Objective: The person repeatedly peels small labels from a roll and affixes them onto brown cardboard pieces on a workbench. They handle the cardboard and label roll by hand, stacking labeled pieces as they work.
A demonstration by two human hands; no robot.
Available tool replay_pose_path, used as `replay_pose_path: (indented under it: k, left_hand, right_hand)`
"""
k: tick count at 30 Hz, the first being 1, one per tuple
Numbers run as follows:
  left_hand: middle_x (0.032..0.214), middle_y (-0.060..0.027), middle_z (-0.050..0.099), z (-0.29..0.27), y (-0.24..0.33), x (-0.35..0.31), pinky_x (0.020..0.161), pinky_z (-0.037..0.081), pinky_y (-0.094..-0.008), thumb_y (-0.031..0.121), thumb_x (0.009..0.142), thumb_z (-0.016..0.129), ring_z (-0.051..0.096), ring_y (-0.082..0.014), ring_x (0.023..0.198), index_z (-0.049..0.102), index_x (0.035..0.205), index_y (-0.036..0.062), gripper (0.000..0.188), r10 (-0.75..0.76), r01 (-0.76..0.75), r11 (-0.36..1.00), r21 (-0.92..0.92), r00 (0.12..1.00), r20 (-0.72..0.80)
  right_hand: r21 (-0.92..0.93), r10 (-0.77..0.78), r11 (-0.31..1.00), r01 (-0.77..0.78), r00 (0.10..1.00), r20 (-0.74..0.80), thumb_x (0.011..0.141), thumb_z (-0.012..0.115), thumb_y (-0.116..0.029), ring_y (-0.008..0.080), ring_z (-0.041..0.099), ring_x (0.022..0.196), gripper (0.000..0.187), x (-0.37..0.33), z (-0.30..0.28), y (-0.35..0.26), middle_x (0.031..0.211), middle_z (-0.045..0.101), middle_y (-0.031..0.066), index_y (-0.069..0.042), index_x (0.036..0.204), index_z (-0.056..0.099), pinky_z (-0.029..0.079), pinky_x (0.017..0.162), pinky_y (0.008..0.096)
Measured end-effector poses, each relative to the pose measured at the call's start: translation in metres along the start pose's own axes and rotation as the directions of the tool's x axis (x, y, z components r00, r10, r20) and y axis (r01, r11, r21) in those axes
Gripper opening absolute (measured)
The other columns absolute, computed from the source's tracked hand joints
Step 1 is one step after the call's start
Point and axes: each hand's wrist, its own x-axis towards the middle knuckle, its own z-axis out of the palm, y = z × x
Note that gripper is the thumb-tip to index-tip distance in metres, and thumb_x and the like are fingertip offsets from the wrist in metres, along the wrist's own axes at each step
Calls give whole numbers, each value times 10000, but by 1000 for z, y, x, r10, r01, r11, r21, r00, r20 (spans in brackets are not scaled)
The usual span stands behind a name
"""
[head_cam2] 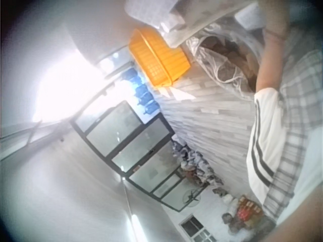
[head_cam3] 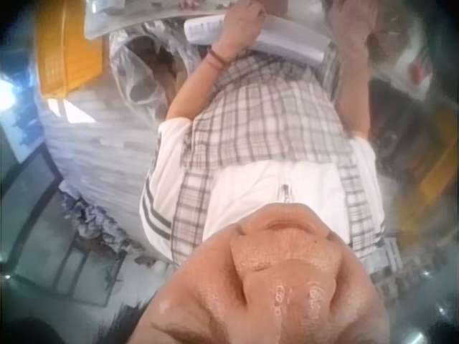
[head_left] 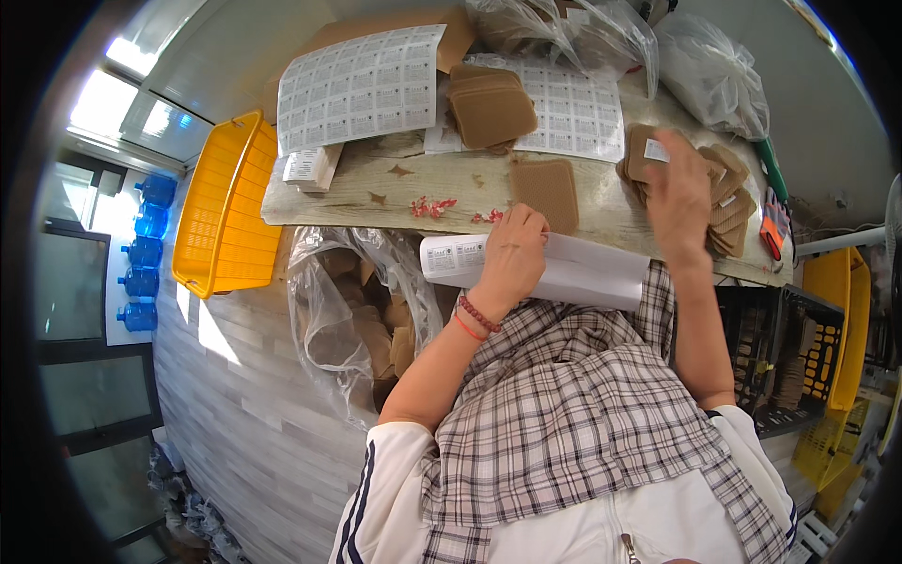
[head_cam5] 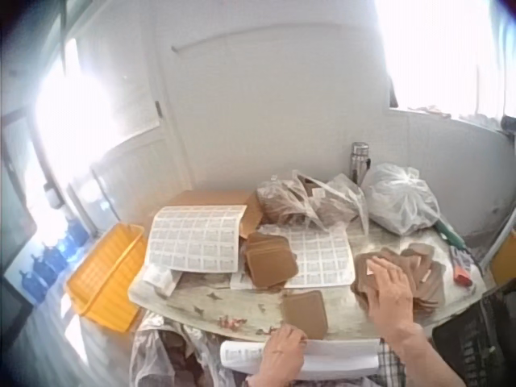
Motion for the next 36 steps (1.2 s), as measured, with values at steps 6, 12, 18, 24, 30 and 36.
replay_pose_path:
  k: [6,12,18,24,30,36]
  left_hand:
    - [1004,-144,632,15,3,-10,839,488,-430,44,832,704,618,-343,987,670,988,17,162,-81,72,985,-157,995,-49]
    - [1001,-100,699,-8,-18,-37,852,502,-407,151,847,744,644,-307,968,729,1059,49,236,-57,57,998,17,998,35]
    - [1009,-119,732,-8,-24,-40,846,532,-407,156,867,731,686,-317,946,752,1031,48,198,-256,265,962,-61,958,126]
    - [1016,-126,740,-8,-28,-37,845,539,-402,173,879,719,695,-321,940,763,1020,42,197,-293,306,951,-47,939,180]
    - [929,-133,744,-11,-33,-31,784,543,-378,173,854,737,701,-290,842,770,1003,34,206,-297,326,942,-75,919,259]
    - [878,-157,756,-35,-48,-6,730,536,-323,146,816,772,701,-216,755,772,1041,10,263,-383,532,831,-161,758,528]
  right_hand:
    - [445,-86,895,-43,960,265,809,757,-46,270,655,963,349,-94,43,-46,984,698,54,-117,1143,684,476,894,392]
    - [570,-170,822,-13,948,268,789,752,-33,228,643,836,216,-99,53,-32,880,685,3,-129,983,761,456,819,365]
    - [464,-365,846,264,920,140,780,744,-34,246,652,939,243,-107,55,-37,988,706,23,-134,999,782,499,881,406]
    - [463,-390,833,303,915,103,754,769,-29,275,657,994,213,-117,56,-42,1052,716,45,-103,954,768,522,907,424]
    - [585,-153,811,24,973,172,750,775,-3,282,634,961,146,-121,62,-54,1023,698,63,-63,867,711,503,834,391]
    - [800,42,444,-403,902,430,872,717,5,198,589,1013,107,-135,52,-49,1055,657,51,-52,946,666,490,882,307]
